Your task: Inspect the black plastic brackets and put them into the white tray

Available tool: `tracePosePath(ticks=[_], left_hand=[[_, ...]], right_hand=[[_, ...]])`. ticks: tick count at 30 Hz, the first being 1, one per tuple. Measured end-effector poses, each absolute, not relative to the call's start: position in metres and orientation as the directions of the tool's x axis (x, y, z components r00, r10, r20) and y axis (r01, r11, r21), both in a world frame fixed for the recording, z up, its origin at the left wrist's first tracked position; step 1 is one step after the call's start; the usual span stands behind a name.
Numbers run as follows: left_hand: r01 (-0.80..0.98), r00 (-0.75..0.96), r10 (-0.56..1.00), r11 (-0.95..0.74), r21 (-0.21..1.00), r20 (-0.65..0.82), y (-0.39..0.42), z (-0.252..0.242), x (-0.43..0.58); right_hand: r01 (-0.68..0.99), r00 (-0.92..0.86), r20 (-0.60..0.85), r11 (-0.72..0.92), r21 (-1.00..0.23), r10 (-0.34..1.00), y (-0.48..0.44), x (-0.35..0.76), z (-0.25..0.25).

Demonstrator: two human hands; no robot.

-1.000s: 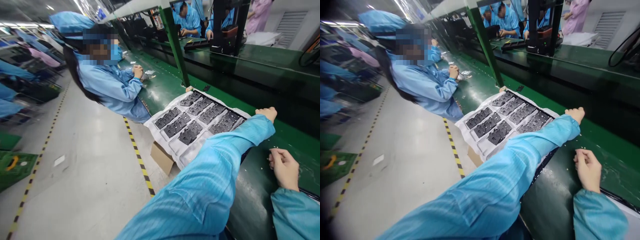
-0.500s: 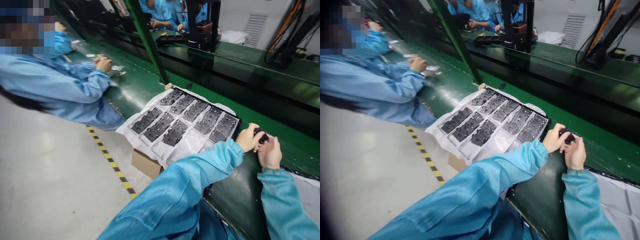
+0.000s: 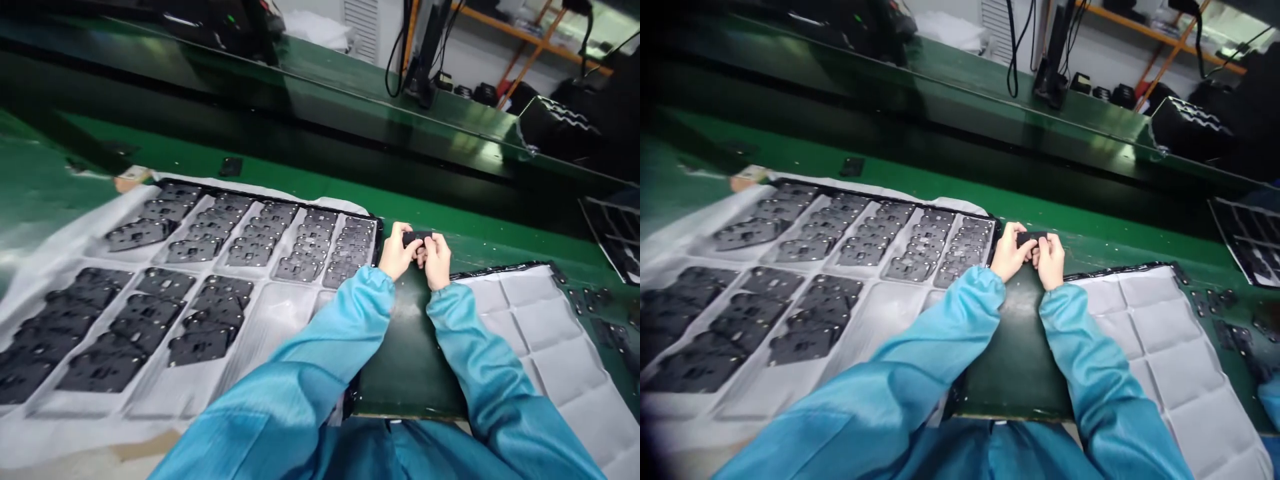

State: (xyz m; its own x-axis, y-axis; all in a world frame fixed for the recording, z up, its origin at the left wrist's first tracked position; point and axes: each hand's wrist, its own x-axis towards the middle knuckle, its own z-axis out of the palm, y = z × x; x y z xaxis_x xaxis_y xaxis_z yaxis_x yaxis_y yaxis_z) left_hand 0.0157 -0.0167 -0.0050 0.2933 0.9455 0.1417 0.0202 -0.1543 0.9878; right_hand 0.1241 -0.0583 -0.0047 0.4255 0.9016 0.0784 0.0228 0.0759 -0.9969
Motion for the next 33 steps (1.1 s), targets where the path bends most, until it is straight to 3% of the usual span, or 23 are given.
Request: tracePosePath(ticks=[6,9,12,16,19,21,25,33], left_hand=[[-0.102,0.303,0.950,-0.048,0.994,0.076,-0.019,-0.001,0.018],[-0.275,0.183,0.983,0.053,0.960,-0.002,-0.013,-0.001,0.020],[-0.323,0.063,0.997,0.050,0.945,-0.031,-0.005,-0.002,0.017],[-0.166,0.124,0.990,-0.041,0.985,0.062,-0.004,0.001,0.012],[-0.054,0.231,0.968,-0.087,0.995,0.097,-0.011,0.004,0.011],[-0.010,0.306,0.944,-0.125,0.992,0.122,-0.015,0.006,0.012],[0.079,0.388,0.900,-0.246,0.966,0.198,-0.018,0.006,0.012],[0.179,0.445,0.870,-0.317,0.931,0.211,-0.020,0.008,0.011]], right_hand=[[0.027,0.414,0.085,0.081,-0.996,0.906,-0.062,0.124,0.002],[0.044,0.335,0.072,0.060,-0.997,0.939,-0.063,0.122,0.004],[0.183,0.204,0.054,0.016,-0.983,0.978,-0.066,0.116,0.004],[0.394,0.151,0.151,0.080,-0.916,0.977,-0.070,0.113,0.003],[0.288,0.364,0.202,0.096,-0.953,0.909,-0.067,0.117,0.003],[0.156,0.470,0.157,0.094,-0.983,0.868,-0.063,0.121,0.003],[0.035,0.447,0.055,0.044,-0.998,0.893,-0.060,0.126,0.004],[0.065,0.486,0.062,0.035,-0.997,0.872,-0.061,0.125,0.005]])
